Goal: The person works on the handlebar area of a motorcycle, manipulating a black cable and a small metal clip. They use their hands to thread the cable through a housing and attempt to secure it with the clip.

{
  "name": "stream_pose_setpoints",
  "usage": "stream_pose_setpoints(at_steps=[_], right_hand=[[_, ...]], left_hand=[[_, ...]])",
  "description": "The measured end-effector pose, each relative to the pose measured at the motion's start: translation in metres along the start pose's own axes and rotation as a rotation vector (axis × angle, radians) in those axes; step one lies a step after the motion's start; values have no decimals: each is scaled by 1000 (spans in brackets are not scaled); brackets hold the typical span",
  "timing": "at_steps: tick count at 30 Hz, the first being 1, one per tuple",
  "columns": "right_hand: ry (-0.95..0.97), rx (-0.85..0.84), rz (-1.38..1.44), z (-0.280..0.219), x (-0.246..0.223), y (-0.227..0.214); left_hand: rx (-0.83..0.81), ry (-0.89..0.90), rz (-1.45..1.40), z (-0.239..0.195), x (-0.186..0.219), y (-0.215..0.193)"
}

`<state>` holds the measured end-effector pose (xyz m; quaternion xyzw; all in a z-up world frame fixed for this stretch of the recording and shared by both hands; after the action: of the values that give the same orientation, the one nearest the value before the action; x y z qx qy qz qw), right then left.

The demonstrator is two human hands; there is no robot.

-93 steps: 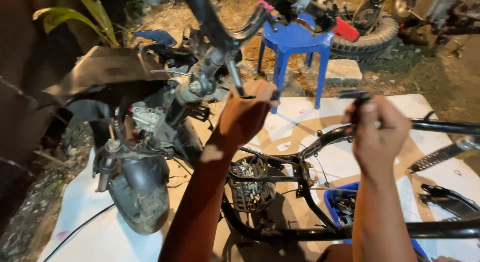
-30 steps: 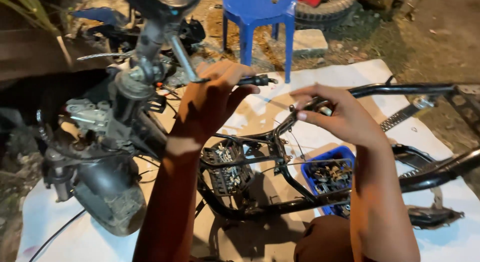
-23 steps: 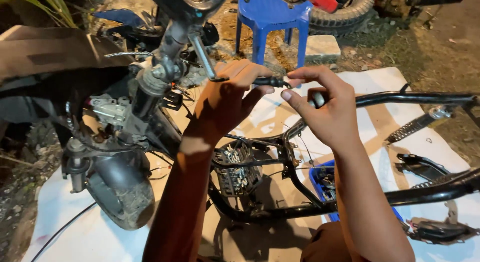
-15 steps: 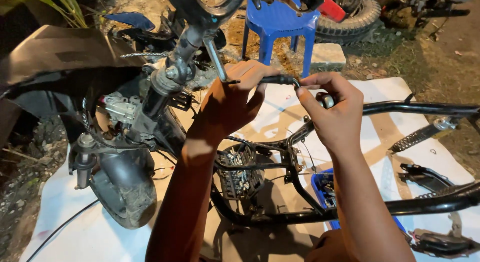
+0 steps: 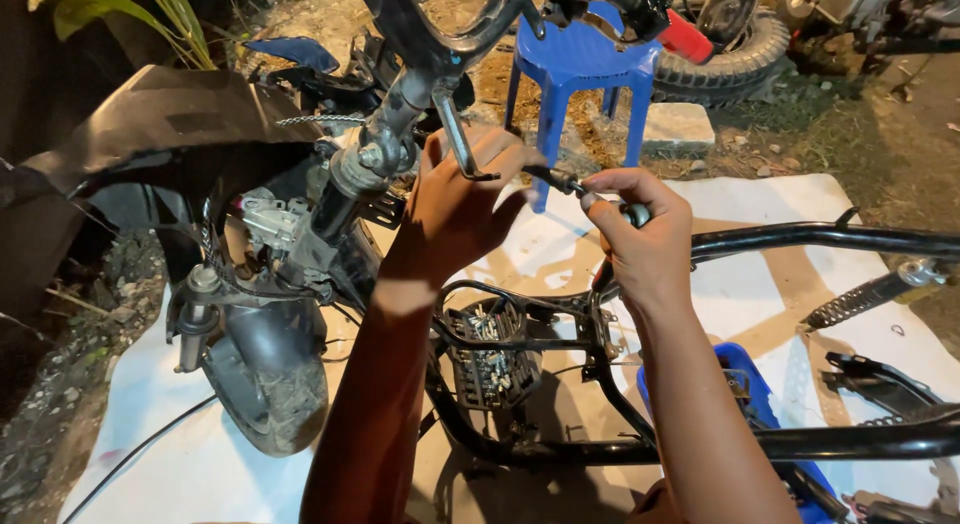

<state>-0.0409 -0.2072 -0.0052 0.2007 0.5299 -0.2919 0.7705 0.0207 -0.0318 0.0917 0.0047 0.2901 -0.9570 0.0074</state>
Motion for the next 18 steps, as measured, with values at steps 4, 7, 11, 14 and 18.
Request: stream_pose_setpoints(at_steps=[4,7,11,14,18], right_hand=[[-4,0,41,-1,-3,2],[-42,18,16,-3,-9,0],[-60,58,-21,-3,-10,-7],[-105,55,-40,0,-6,-17],[-199,-45,-119,0,-41,-9]], left_hand=[[-70,-73,-135,-8,-19,18],[-39,-49,-202,-6,-17,18],[-27,-90,-275,-4,-17,21],[-12,-108,-306,-5,-17,22],[-15,-86,-267,-1,-9,17]])
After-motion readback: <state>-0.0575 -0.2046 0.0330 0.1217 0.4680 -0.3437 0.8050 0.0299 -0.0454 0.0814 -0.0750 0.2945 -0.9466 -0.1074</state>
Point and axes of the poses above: each hand's wrist, its own z-axis towards the middle knuckle, its own y-axis out of the palm, x = y × z, the point moved 9 cm from there along z, towards the middle knuckle, and after that the axes turned 6 degrees about -z, right-handed, at the moved point
